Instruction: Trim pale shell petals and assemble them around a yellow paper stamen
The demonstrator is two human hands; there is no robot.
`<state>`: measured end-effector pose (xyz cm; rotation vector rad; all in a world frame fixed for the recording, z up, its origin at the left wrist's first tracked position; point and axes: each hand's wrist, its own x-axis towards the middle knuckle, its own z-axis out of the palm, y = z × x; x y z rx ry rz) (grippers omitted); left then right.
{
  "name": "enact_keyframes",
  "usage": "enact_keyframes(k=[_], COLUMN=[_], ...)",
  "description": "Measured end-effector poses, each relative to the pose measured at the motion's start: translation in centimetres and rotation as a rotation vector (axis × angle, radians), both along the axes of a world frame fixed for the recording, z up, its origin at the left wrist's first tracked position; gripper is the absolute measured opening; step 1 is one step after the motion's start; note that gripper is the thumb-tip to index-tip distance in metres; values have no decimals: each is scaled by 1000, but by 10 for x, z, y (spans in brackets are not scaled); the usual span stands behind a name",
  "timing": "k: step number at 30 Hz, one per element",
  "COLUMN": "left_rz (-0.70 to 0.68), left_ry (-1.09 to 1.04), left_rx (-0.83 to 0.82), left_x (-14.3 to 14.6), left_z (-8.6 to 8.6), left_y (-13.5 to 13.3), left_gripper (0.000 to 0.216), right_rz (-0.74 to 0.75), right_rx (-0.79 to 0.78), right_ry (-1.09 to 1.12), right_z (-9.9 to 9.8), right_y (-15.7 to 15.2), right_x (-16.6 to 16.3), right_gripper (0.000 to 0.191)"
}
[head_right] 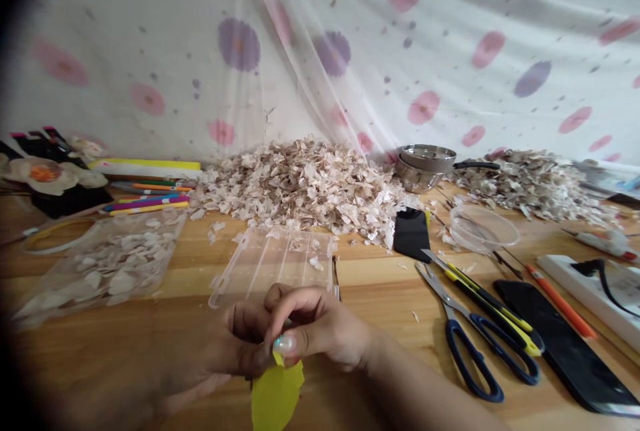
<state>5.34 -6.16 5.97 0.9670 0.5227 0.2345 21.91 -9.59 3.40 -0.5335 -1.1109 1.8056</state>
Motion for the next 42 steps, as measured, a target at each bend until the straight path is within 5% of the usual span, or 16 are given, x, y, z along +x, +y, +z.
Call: enact_keyframes(k=[5, 21, 32, 42], left_rz=[-53, -62, 12, 71], left_ry=[39, 12, -93, -54], left_rx=[22, -12, -5, -13], left_x=[-1, -3, 3, 2], left_z=[-3, -1, -13, -3], left_y=[1, 5, 2, 0], left_gripper=[24, 22, 14, 13], right_rz=[-2, -16, -39, -81], right_rx=[96, -61, -143, -70], right_ry=[-62, 139, 206, 83], right_z=[1, -5, -6, -1], right_y=[0, -1, -2, 1], right_x=[3, -6, -9, -6], right_gripper=[18, 10, 12, 10])
